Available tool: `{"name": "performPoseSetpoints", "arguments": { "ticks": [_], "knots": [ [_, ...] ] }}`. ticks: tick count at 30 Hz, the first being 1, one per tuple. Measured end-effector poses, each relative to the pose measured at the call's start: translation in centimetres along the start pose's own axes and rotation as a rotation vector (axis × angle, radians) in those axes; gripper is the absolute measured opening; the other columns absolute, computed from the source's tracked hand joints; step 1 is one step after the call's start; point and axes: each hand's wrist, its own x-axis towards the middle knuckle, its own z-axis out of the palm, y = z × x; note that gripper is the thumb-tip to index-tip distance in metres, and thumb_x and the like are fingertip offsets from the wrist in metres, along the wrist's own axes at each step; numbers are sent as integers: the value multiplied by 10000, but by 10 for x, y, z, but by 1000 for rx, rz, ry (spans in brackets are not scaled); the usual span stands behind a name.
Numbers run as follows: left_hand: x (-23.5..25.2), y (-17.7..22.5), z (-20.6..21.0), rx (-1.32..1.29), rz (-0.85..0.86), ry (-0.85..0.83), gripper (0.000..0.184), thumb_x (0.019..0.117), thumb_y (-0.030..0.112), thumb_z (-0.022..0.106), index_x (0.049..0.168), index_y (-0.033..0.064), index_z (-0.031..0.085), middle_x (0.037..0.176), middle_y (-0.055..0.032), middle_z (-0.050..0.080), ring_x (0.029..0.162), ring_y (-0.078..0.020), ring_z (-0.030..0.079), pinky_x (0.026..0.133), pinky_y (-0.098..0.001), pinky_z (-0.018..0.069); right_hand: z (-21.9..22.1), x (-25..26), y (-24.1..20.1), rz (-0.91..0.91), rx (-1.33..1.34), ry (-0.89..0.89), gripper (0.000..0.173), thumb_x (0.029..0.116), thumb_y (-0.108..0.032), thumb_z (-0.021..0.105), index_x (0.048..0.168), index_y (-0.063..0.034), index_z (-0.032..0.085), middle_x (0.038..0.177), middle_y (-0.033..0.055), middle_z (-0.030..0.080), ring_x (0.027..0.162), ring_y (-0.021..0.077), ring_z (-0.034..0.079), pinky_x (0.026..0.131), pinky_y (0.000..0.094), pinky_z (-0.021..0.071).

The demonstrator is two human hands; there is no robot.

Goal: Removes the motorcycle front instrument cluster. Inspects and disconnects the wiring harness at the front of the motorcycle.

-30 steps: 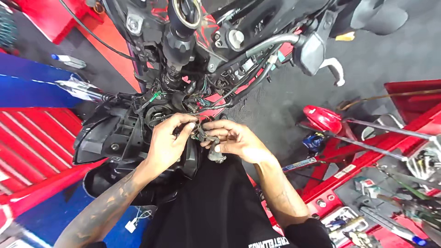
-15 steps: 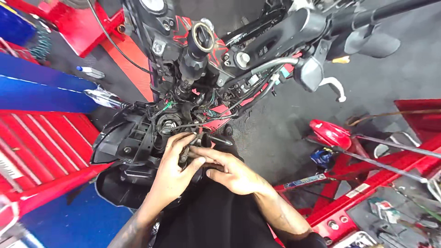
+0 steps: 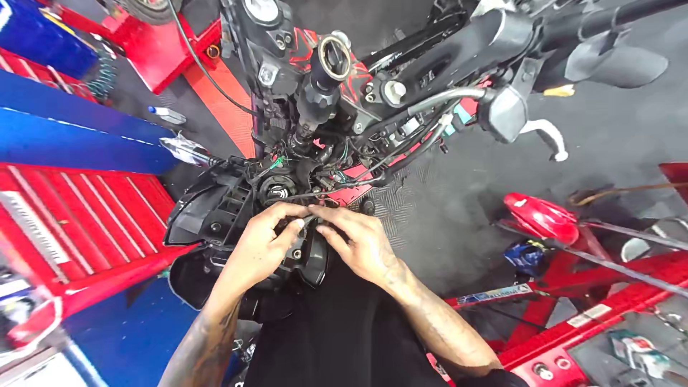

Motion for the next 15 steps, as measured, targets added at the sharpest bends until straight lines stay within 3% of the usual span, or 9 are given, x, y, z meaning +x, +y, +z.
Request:
{"name": "performPoseSetpoints", "arguments": {
  "ticks": [1, 4, 7, 10, 12, 15],
  "knots": [
    [0, -1, 2, 44, 15, 4, 228, 1022, 175, 591, 1207, 103, 703, 1112, -18, 700, 806, -63, 674, 702, -233, 595, 2, 3, 2, 2, -65, -13, 291, 1046, -238, 592, 1278, -113, 717, 1114, 63, 764, 980, 163, 737, 836, 360, 604],
    [-5, 1, 3, 178, 42, 18, 271, 964, 226, 678, 1218, 145, 725, 1182, -12, 691, 1042, -47, 663, 902, -229, 571, 5, 10, 8, 25, -81, -29, 229, 1035, -268, 608, 1151, -130, 751, 994, 32, 778, 877, 155, 744, 756, 376, 598],
    [-6, -1, 7, 222, 98, 113, 210, 969, 210, 667, 1142, 133, 757, 1118, -10, 709, 1022, -45, 668, 900, -221, 568, 2, 13, 9, 45, 64, -45, 212, 1041, -242, 604, 1107, -114, 760, 863, 1, 762, 727, 94, 703, 691, 318, 582],
    [-5, 0, 13, 211, 133, 197, 198, 990, 206, 634, 1106, 106, 759, 1089, -17, 714, 1016, -50, 668, 901, -227, 566, 6, 14, 7, 96, 225, -8, 207, 1045, -206, 605, 1095, -71, 753, 786, -13, 732, 660, 55, 665, 648, 264, 572],
    [-4, 0, 15, 179, 111, 214, 200, 996, 206, 622, 1107, 101, 751, 1076, -7, 719, 966, -37, 676, 861, -214, 574, 10, 14, 6, 156, 341, 27, 194, 1051, -173, 589, 1095, -42, 726, 760, -10, 714, 613, 57, 643, 584, 250, 559],
    [-1, -2, 13, 41, 26, 229, 183, 1027, 187, 585, 1103, 90, 720, 930, 32, 709, 654, -12, 613, 579, -187, 531, 7, 14, 4, 246, 541, 109, 179, 1061, -106, 543, 1141, -6, 669, 763, 14, 719, 556, 70, 623, 491, 231, 525]
  ]
}}
